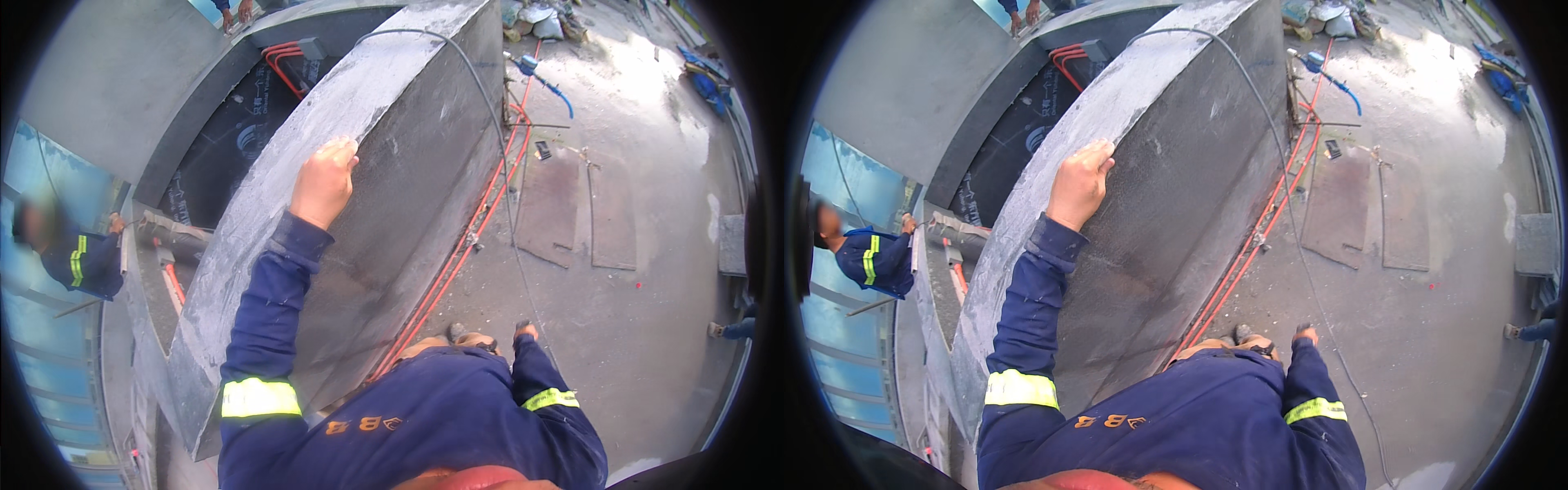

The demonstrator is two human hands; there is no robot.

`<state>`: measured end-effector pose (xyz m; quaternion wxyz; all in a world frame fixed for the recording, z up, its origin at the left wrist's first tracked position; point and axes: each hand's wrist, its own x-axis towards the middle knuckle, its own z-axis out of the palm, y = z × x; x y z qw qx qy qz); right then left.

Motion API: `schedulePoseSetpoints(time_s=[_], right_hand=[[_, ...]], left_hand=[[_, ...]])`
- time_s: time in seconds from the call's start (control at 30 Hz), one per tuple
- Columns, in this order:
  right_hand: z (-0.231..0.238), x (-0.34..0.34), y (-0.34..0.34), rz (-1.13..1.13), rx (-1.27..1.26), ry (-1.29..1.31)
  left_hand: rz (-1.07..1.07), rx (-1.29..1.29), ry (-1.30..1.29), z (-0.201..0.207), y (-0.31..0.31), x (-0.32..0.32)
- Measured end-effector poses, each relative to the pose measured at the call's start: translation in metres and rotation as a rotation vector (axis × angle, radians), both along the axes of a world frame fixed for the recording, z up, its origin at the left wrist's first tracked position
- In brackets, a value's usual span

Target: The person scoops mortar with a trowel and applies it to the edge of a large stone slab, smoothing the surface. The person repeats this process on different sections of the slab's edge.

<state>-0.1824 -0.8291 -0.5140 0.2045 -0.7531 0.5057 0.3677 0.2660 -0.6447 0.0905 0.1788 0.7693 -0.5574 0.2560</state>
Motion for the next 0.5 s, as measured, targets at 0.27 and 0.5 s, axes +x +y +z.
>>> schedulePoseSetpoints(time_s=[0.27, 0.5], right_hand=[[0.033, -0.199, 0.019, 0.319, 0.154, 0.597], [0.180, -0.129, 0.010, -0.419, -0.282, -0.228]], left_hand=[[0.110, -0.217, 0.093, -0.024, -0.004, -0.006], [0.101, -0.212, 0.273, -0.005, -0.014, -0.024]])
